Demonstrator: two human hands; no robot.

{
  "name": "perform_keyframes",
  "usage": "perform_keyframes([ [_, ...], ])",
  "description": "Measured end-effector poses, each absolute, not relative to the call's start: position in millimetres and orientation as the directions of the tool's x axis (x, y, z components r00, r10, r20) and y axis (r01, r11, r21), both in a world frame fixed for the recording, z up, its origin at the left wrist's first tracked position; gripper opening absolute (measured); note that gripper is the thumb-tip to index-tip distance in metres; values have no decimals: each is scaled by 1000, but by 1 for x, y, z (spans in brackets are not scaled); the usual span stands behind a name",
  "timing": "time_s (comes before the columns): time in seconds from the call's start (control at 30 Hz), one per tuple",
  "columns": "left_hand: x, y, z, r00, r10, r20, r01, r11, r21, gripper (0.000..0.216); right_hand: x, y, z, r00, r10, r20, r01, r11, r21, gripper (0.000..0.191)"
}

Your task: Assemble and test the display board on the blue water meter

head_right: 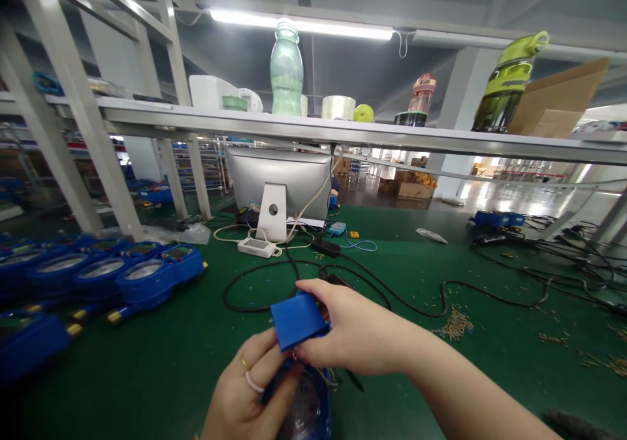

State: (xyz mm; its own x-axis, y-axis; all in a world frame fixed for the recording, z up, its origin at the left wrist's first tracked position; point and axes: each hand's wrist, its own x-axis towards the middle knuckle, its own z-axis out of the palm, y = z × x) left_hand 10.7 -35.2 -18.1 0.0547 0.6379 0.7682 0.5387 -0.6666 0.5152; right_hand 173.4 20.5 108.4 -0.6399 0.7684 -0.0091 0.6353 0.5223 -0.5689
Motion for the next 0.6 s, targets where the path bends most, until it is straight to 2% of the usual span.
perform_keyframes([
  [0.13, -9, -26, -2, -64, 732, 678, 516, -558, 650, 22, 180, 23, 112, -703, 711, 12, 613, 615, -496, 78],
  [0.23, -16, -16, 11, -67, 807, 586, 470, -493, 733, 34, 183, 20, 120, -767, 640, 42, 569, 710, -414, 65],
  [0.3, -17, -11, 18, 15, 824, 566, 421, -519, 744, 41, 182, 16, 125, -812, 579, 68, 527, 779, -338, 51],
  [0.43, -10, -9, 20, 32, 813, 581, 368, -550, 750, 28, 180, 15, 123, -868, 483, 113, 459, 869, -184, 39],
  [0.5, -5, -9, 15, 1, 798, 603, 359, -563, 744, 22, 181, 16, 118, -871, 469, 150, 453, 882, -127, 35],
  [0.6, -1, -8, 7, -36, 745, 666, 366, -610, 702, 20, 190, 13, 111, -813, 515, 271, 515, 854, -77, 24],
])
